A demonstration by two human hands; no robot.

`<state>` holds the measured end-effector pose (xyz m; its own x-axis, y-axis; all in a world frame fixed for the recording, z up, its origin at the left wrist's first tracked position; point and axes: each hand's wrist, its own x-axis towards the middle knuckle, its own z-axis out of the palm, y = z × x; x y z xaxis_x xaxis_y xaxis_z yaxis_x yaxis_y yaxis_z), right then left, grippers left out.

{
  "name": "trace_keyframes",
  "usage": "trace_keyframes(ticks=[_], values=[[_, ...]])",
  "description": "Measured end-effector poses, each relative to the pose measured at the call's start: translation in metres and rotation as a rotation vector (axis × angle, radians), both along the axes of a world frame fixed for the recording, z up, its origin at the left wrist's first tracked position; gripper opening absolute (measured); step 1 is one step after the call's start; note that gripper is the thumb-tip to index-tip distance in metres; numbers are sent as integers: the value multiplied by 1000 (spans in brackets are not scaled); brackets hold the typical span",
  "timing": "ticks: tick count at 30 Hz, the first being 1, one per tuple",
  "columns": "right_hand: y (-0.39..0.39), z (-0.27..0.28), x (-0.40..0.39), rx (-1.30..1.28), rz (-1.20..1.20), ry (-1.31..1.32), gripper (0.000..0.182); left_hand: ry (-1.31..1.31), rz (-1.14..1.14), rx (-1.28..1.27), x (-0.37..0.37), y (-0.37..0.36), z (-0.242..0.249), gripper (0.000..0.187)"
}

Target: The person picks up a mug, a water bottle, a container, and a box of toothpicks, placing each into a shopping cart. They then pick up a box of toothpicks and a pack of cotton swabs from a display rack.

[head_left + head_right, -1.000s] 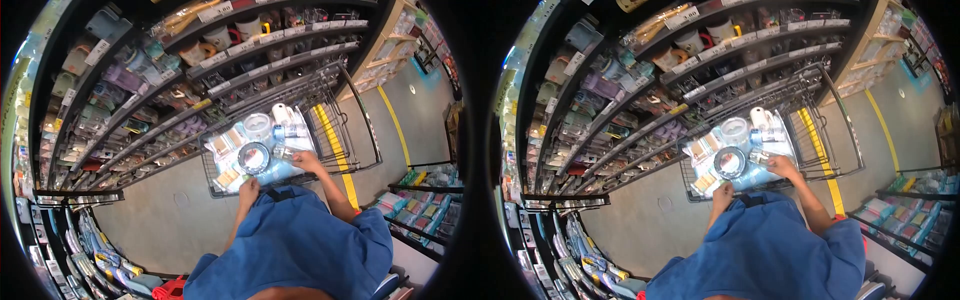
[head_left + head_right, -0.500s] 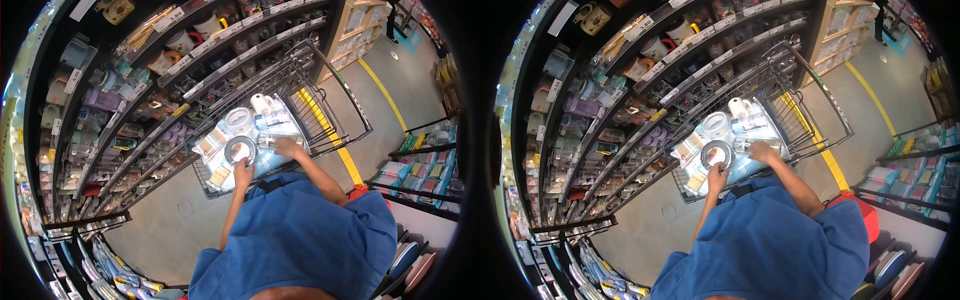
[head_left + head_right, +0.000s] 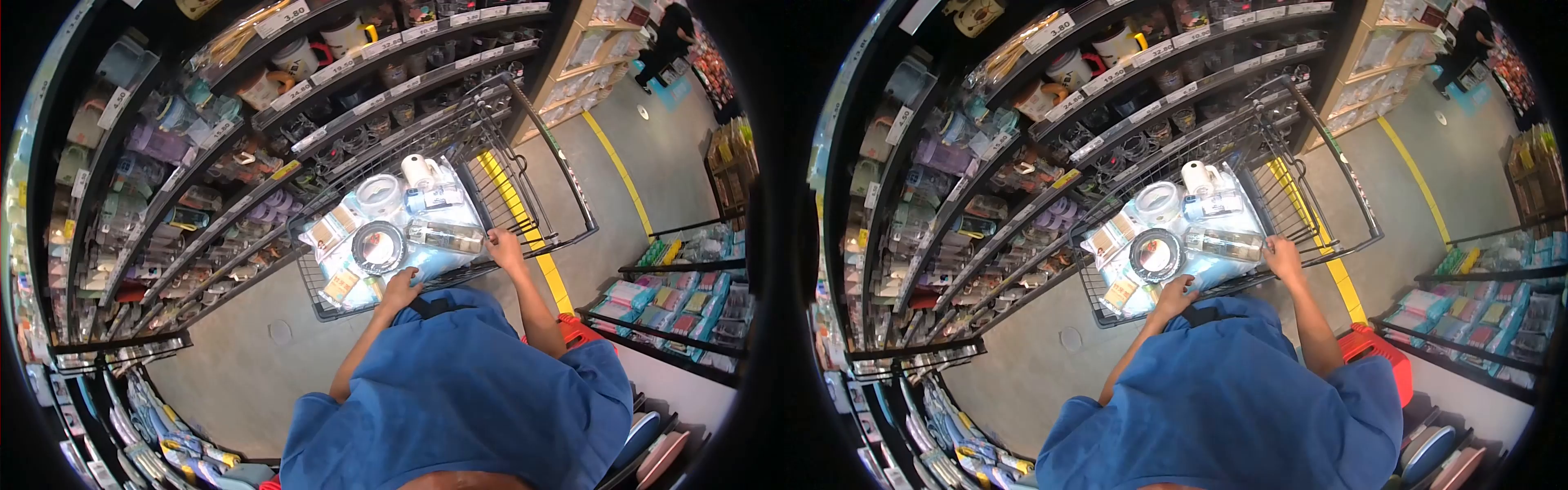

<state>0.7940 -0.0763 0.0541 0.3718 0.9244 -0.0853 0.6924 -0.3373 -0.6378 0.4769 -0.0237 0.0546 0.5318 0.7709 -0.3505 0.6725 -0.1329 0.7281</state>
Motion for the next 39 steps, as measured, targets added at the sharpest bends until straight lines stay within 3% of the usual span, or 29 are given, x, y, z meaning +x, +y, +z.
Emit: trace_keyframes(ticks=[7,20,23,26,32,33,36,39], values=[[-5,16,-23,-170,-11,-199,21,22,-32,17,0,0,-4,48],[-3,14,-18,-185,-1,-196,19,8,149,-108,-17,-17,-5,40],[9,-6,-6,-95,-84,-11,21,-33,171,-66,-13,-5,-2,38],[40,-17,13,53,-89,130,23,-97,175,5,0,25,1,38],[152,-36,35,213,-85,57,29,-77,153,183,47,120,22,45],[163,-37,37,223,-92,65,29,-45,164,149,57,134,27,50],[192,-24,35,-59,-21,179,36,52,148,154,76,160,25,58],[198,-45,31,63,72,76,34,114,133,130,87,157,35,61]])
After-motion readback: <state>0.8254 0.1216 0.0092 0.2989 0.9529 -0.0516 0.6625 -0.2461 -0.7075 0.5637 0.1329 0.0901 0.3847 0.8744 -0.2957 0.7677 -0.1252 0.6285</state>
